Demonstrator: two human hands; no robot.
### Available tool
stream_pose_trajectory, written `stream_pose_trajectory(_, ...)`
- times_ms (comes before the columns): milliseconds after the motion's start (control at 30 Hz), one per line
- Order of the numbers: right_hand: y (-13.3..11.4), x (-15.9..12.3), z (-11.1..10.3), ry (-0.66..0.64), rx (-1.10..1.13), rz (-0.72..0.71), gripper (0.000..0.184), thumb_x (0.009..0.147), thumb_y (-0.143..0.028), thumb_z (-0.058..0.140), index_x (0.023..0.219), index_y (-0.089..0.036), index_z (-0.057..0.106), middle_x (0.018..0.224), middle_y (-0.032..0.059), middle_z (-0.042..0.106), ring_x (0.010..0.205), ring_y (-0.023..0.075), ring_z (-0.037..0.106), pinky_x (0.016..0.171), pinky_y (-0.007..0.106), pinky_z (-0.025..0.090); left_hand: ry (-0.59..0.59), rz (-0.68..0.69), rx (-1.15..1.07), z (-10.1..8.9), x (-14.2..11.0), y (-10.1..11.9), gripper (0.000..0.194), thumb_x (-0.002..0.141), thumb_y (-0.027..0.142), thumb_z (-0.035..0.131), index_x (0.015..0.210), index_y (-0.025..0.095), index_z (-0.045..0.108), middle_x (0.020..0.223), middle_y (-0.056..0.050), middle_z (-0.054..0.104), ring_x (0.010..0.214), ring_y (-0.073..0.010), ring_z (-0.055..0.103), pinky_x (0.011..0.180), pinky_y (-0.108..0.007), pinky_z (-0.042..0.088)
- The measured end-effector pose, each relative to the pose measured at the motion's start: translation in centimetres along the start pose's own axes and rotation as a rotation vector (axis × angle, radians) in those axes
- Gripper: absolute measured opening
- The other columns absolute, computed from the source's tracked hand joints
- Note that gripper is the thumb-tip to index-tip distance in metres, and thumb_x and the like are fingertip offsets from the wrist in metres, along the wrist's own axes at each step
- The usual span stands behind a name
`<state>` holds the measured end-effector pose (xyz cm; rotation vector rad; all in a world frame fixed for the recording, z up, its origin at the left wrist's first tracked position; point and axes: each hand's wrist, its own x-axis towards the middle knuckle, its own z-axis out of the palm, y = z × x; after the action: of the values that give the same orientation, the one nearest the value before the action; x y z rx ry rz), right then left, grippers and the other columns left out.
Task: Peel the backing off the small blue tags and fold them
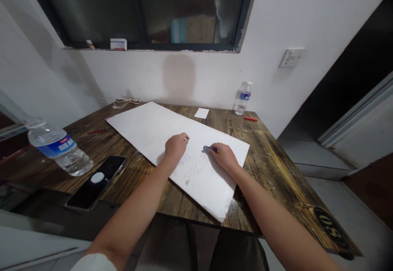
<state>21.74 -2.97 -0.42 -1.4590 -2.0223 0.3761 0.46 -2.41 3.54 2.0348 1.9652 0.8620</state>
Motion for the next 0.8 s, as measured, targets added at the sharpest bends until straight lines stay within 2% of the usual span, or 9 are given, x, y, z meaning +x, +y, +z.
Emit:
stream_pose_trajectory(67,0.1,0.1,0.0,0.013,0.053,0.031,0.014,0.083,-0.028,0.057,0.083,-0.02,0.069,0.083,0.005,0.07,0.076,0.0193,0.058,0.066,0.027,0.036,-0.01,-0.003,-0.259,0.2,0.1,0.3,0.012,0.08,0.022,0.059,0.088,0.022,0.068,0.078,-0.003,0.067,0.07,-0.0169,0.06,0.063,-0.028,0.043)
stream_pose_trajectory(133,0.2,0.2,0.0,0.032,0.117,0.064,0.016,0.083,-0.031,0.057,0.083,-0.02,0.07,0.08,0.004,0.069,0.073,0.0185,0.058,0.065,0.027,0.037,-0.083,0.016,-0.503,0.6,0.1,0.6,0.015,0.079,0.023,0.059,0.092,0.02,0.067,0.072,-0.001,0.064,0.062,-0.0144,0.058,0.058,-0.027,0.044)
stream_pose_trajectory(200,0.3,0.3,0.0,0.053,0.178,0.086,0.019,0.083,-0.034,0.057,0.082,-0.02,0.07,0.077,0.0035,0.069,0.071,0.0179,0.058,0.065,0.027,0.037,-0.176,0.063,-0.63,1.1,0.0,0.8,0.018,0.078,0.023,0.059,0.094,0.019,0.066,0.068,0.0,0.062,0.058,-0.0129,0.056,0.055,-0.026,0.044)
stream_pose_trajectory(267,0.4,0.4,0.1,0.059,0.232,0.098,0.022,0.082,-0.037,0.057,0.08,-0.019,0.07,0.075,0.0033,0.068,0.069,0.0174,0.057,0.064,0.027,0.036,-0.223,0.137,-0.621,1.5,-0.2,0.8,0.018,0.077,0.023,0.06,0.093,0.019,0.066,0.067,0.0,0.062,0.059,-0.0124,0.056,0.057,-0.025,0.045)
stream_pose_trajectory(333,0.4,0.5,0.2,0.047,0.288,0.102,0.023,0.082,-0.038,0.057,0.079,-0.019,0.07,0.073,0.0029,0.068,0.067,0.017,0.056,0.063,0.026,0.036,-0.22,0.22,-0.525,1.8,-0.4,0.8,0.017,0.077,0.02,0.06,0.092,0.019,0.068,0.069,0.0,0.063,0.063,-0.0126,0.057,0.061,-0.026,0.045)
stream_pose_trajectory(500,0.0,0.4,0.3,-0.027,0.348,0.022,0.025,0.085,-0.037,0.053,0.078,-0.019,0.069,0.073,0.0023,0.068,0.069,0.0166,0.056,0.063,0.025,0.036,-0.225,0.375,-0.401,2.2,-0.7,0.6,0.014,0.077,0.016,0.06,0.089,0.018,0.068,0.075,0.0,0.067,0.071,-0.014,0.061,0.068,-0.026,0.045)
stream_pose_trajectory(600,-0.2,0.4,0.2,-0.06,0.285,-0.041,0.02,0.085,-0.032,0.055,0.079,-0.019,0.069,0.076,0.003,0.068,0.071,0.0168,0.056,0.065,0.025,0.037,-0.195,0.425,-0.367,2.5,-0.5,0.4,0.013,0.078,0.014,0.061,0.09,0.019,0.067,0.08,-0.001,0.068,0.075,-0.0145,0.062,0.071,-0.027,0.046)
stream_pose_trajectory(800,-0.2,0.2,0.3,-0.063,0.083,-0.165,0.012,0.085,-0.021,0.057,0.086,-0.018,0.069,0.082,0.0044,0.066,0.075,0.017,0.055,0.068,0.026,0.037,-0.146,0.515,-0.262,2.5,-0.5,0.3,0.024,0.078,0.012,0.062,0.101,0.02,0.065,0.086,-0.001,0.064,0.076,-0.0139,0.06,0.072,-0.027,0.047)
